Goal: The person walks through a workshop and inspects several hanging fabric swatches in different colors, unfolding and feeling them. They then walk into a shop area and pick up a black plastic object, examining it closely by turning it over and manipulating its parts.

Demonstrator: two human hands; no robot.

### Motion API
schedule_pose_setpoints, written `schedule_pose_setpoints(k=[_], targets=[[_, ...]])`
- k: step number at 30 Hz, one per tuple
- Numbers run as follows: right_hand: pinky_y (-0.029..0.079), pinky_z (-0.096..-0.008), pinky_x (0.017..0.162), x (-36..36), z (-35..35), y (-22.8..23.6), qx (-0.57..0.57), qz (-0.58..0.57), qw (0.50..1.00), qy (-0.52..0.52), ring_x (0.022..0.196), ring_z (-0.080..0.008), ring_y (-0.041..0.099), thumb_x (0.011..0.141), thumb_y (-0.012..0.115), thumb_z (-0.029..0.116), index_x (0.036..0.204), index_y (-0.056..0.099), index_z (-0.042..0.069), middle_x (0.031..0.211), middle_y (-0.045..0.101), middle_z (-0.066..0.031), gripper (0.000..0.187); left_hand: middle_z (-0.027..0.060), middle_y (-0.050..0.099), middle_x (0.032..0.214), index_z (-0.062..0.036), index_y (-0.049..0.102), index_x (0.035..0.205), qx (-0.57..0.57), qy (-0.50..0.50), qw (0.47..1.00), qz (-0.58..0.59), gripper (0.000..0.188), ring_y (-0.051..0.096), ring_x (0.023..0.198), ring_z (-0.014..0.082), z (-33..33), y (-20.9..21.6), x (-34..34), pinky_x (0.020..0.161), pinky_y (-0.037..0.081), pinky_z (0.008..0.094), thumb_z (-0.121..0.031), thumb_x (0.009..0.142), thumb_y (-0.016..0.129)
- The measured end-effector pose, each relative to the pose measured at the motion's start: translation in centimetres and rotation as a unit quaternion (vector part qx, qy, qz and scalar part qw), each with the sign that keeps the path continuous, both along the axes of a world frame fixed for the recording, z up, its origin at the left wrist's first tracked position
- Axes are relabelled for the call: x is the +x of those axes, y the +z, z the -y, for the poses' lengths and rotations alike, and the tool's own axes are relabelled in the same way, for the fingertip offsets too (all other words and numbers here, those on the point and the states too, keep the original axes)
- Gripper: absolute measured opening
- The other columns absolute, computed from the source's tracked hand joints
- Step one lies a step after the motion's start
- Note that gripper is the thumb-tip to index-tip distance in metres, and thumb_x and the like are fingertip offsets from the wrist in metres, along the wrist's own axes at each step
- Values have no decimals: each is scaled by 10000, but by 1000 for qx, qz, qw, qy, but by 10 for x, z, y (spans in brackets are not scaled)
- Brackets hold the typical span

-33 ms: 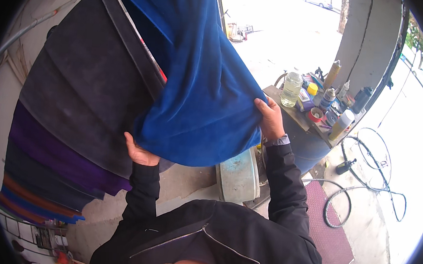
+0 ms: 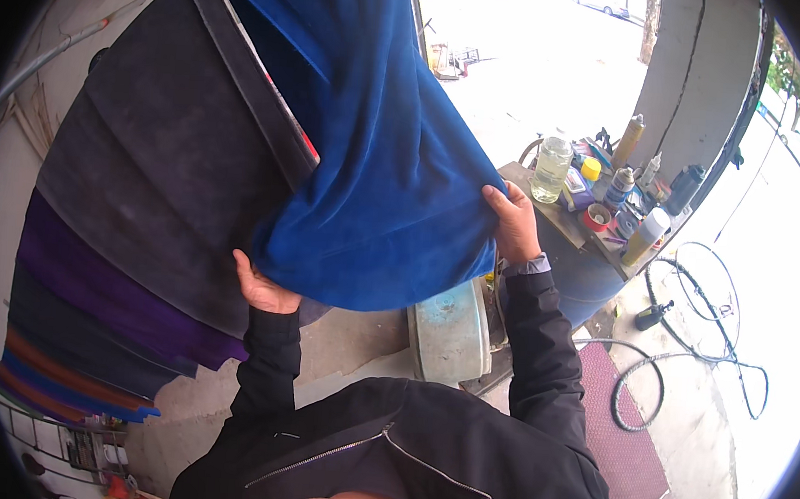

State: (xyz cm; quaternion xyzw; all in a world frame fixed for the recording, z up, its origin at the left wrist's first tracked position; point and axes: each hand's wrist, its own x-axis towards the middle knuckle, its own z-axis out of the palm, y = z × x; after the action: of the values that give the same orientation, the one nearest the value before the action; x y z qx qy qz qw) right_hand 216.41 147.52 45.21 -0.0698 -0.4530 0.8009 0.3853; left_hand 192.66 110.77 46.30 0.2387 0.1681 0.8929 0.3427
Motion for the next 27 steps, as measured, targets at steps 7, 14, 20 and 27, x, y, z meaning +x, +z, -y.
schedule_pose_setpoints(k=[7, 14, 20, 27], targets=[[529, -326, 949, 12, 11, -18, 28, 8, 987, 156, 1025, -129, 668, 1019, 749, 309, 1108, 699, 57, 1076, 730, -21, 272, 127, 567, 1553, -24, 483, 1546, -165, -90, 982, -14, 742, 591, 1371, 286, -15, -11, 19, 1147, 498, 472, -505, 1022, 695], [479, -314, 833, -8, 32, -36, 64, -3, 968, 241, 864, -146, 579, 1017, 704, 498, 856, 589, 91, 910, 610, -29, 453, 45, 672, 1272, -2, 522, 1506, -294, -171, 900, -274, 687, 634, 1127, 159, -27, -17, 52, 994, 512, 356, -427, 1012, 741], [528, -371, 1111, -19, 43, -32, -52, 13, 962, 266, 1275, -212, 658, 997, 782, 226, 1516, 513, 35, 1390, 684, -94, 615, 51, 682, 1248, 9, 556, 1454, -254, -101, 924, -265, 710, 633, 1069, 150, -30, -4, 61, 966, 511, 300, -435, 963, 813], [544, -371, 1088, -12, 35, -28, -26, 48, 975, 217, 1200, -212, 707, 962, 821, 249, 1434, 608, 5, 1335, 726, -100, 572, 85, 693, 1311, 3, 577, 1453, -243, -14, 936, -253, 652, 662, 1129, 169, -30, 10, 60, 1038, 519, 321, -379, 978, 808]])
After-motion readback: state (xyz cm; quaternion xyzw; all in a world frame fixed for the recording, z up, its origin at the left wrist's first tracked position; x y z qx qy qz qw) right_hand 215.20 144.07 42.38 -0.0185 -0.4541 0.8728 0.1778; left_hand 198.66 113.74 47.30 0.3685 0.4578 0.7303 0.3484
